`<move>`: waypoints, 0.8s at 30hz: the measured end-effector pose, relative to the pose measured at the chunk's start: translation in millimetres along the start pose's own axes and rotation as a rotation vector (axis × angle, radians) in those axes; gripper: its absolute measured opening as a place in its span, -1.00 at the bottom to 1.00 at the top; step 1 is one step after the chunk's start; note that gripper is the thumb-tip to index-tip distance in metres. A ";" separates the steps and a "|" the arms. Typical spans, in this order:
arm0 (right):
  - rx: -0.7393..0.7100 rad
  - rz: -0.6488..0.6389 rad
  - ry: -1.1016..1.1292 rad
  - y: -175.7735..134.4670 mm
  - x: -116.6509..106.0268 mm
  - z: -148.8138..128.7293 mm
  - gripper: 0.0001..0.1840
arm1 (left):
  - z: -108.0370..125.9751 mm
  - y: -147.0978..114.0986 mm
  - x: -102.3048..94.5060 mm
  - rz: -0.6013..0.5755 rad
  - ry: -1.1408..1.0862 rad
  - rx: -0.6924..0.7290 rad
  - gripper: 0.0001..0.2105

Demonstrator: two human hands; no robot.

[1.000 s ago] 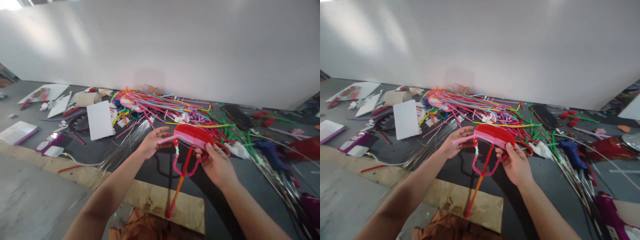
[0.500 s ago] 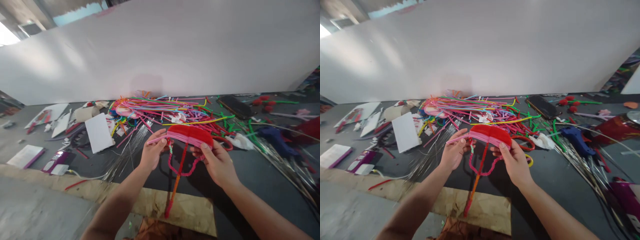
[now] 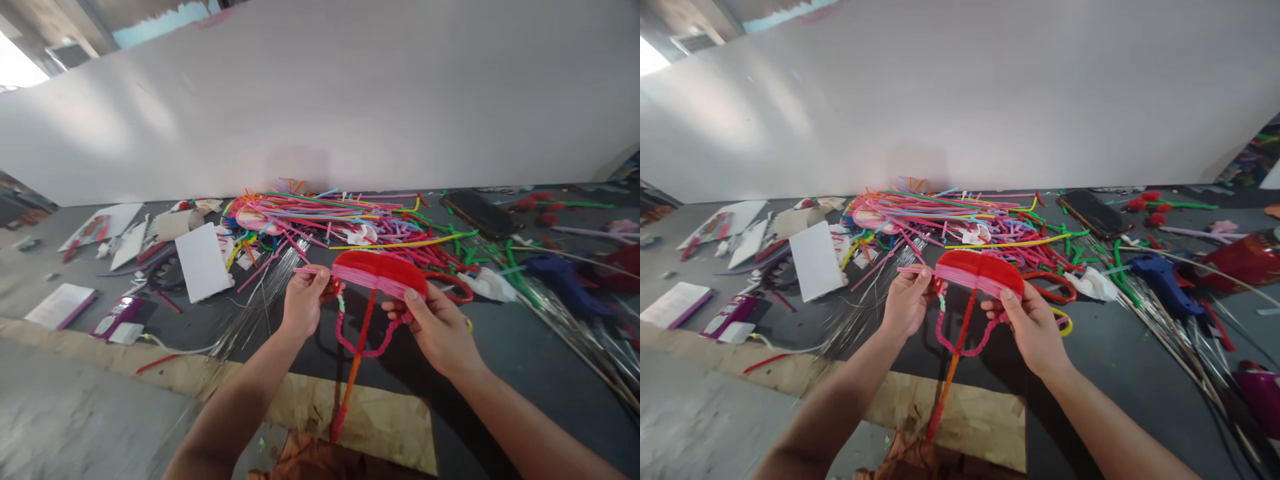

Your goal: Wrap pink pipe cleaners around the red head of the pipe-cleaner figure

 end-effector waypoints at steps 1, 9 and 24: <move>0.002 -0.001 -0.002 -0.2 0.3 0.4 -0.71 | 0.0 0.0 0.2 0.004 -0.001 -0.002 -0.69; -0.164 0.040 -0.214 6.2 -6.3 -11.8 -0.49 | 3.8 -1.7 0.0 0.009 0.032 0.078 -0.72; -0.612 -0.131 -1.234 -3.2 17.4 -23.7 -0.33 | -10.0 -21.4 19.3 -0.181 0.083 -0.031 -0.77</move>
Point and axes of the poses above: each hand's wrist, its own y-axis towards the middle knuckle, its own x-axis out of the palm, z = x × y, the point moved 5 cm from there along y, towards the middle knuckle, and after that the axes turned 1 degree about x, right-handed, at the moved point
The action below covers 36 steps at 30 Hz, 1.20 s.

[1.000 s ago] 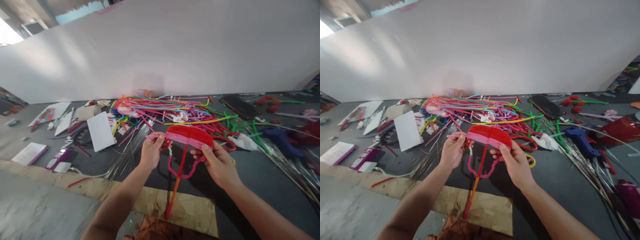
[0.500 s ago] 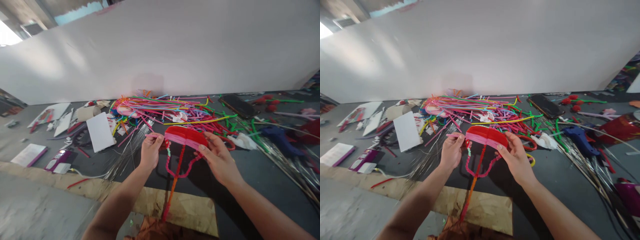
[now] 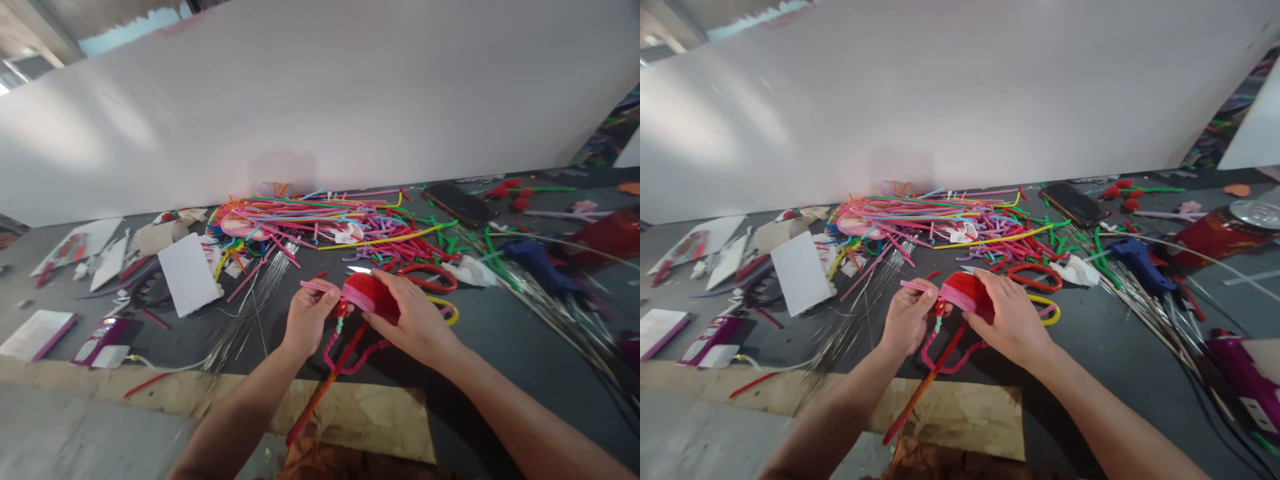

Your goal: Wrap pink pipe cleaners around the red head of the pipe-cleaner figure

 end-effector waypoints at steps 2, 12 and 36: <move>0.021 0.011 0.035 -1.1 0.1 1.1 -0.36 | -1.4 0.2 0.0 -0.001 -0.005 -0.024 -0.76; 0.042 0.071 0.076 -3.7 -1.3 2.8 -0.39 | -10.1 -2.5 3.9 0.009 -0.176 -0.280 -0.68; 0.014 0.083 0.054 -4.4 -2.1 -4.5 -0.41 | -12.7 -0.5 4.9 -0.002 -0.197 -0.325 -0.74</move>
Point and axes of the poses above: each hand's wrist, its own y-axis towards the middle knuckle, its own x-axis out of the palm, z = x × y, the point moved 5 cm from there along y, towards the middle knuckle, and after that the axes turned 1 degree about x, right-handed, at the moved point
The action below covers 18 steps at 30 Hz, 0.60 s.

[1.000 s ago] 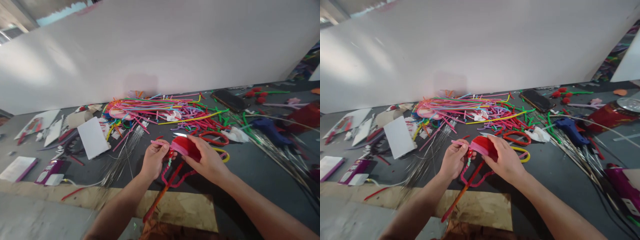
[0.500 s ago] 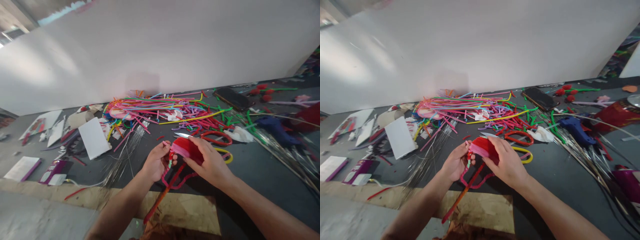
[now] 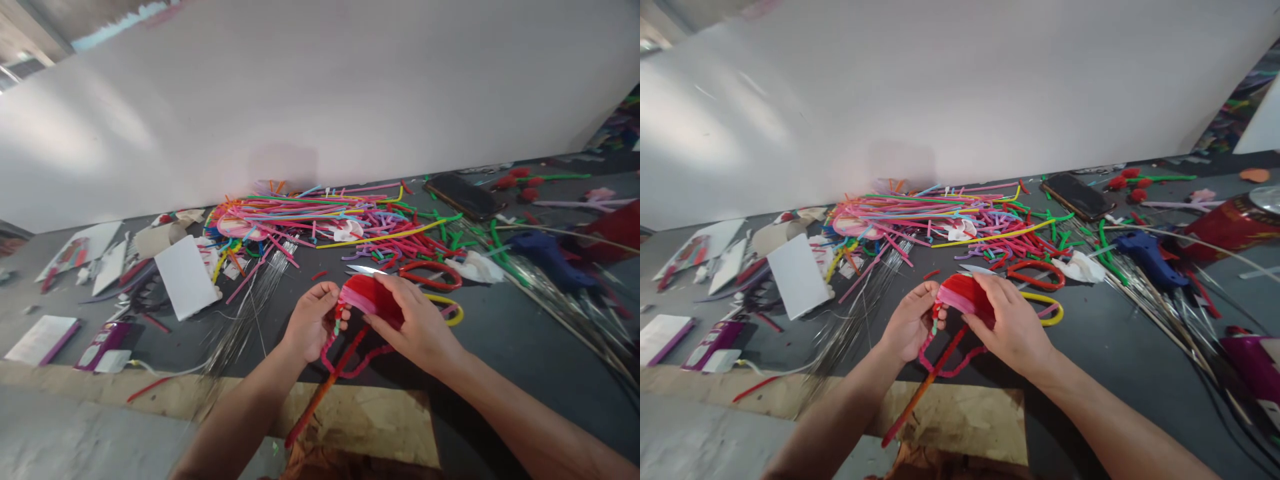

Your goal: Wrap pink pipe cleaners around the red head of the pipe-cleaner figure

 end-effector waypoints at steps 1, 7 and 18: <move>0.003 -0.002 -0.005 0.1 -0.1 0.4 -0.41 | 0.7 -0.4 0.0 0.018 0.018 0.025 -0.75; -0.006 0.001 -0.035 0.1 -2.2 3.0 -0.42 | 4.4 -4.1 -2.6 0.066 0.135 0.168 -0.71; -0.018 0.036 -0.076 1.0 -7.1 3.5 -0.44 | 15.8 -7.2 -8.3 0.075 0.640 0.306 -0.74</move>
Point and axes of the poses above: each hand's wrist, its own y-axis towards the middle knuckle, its own x-axis out of the palm, z = x × y, the point moved 5 cm from there along y, towards the middle knuckle, and after that the axes turned 1 degree about x, right-handed, at the moved point
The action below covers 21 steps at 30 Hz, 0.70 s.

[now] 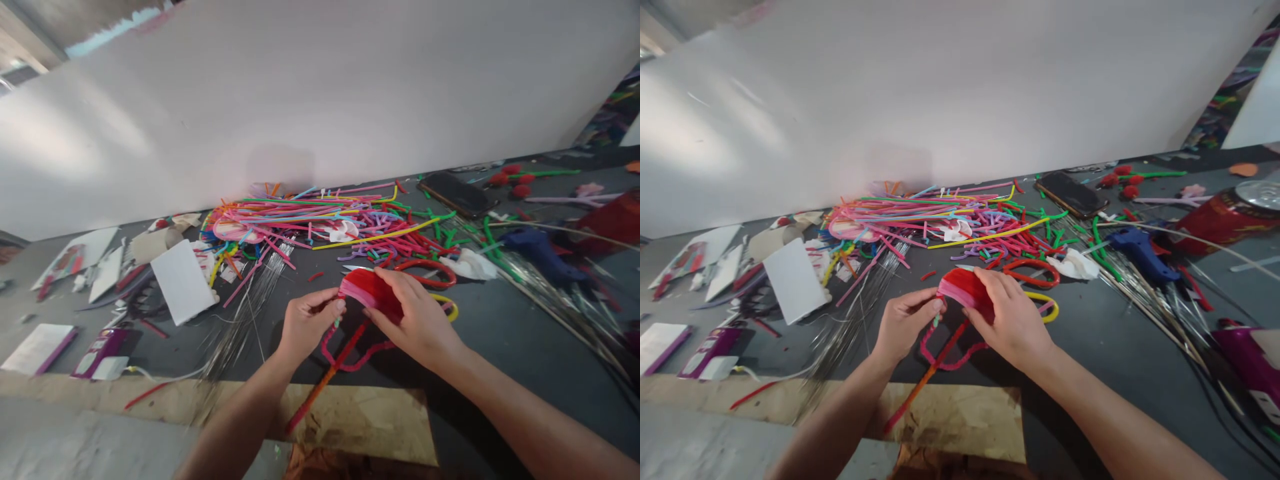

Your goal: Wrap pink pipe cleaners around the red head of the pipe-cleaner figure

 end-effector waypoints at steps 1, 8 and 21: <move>-0.002 -0.001 -0.001 0.0 0.0 -0.2 -0.44 | 1.6 0.3 -0.3 -0.011 0.017 0.018 -0.76; -0.013 -0.007 0.000 -0.1 1.8 -0.7 -0.43 | 0.3 1.9 3.3 -0.049 -0.091 -0.001 -0.85; -0.242 0.167 -0.068 -4.7 -13.2 -28.4 -0.79 | -4.8 -2.5 17.3 0.028 -0.625 -0.221 -0.85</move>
Point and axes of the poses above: each hand's wrist, its own y-axis towards the middle knuckle, its own x-axis out of the palm, z = x × y, the point moved 5 cm from there along y, towards the middle knuckle, and after that the axes turned 1 degree about x, right-handed, at the moved point
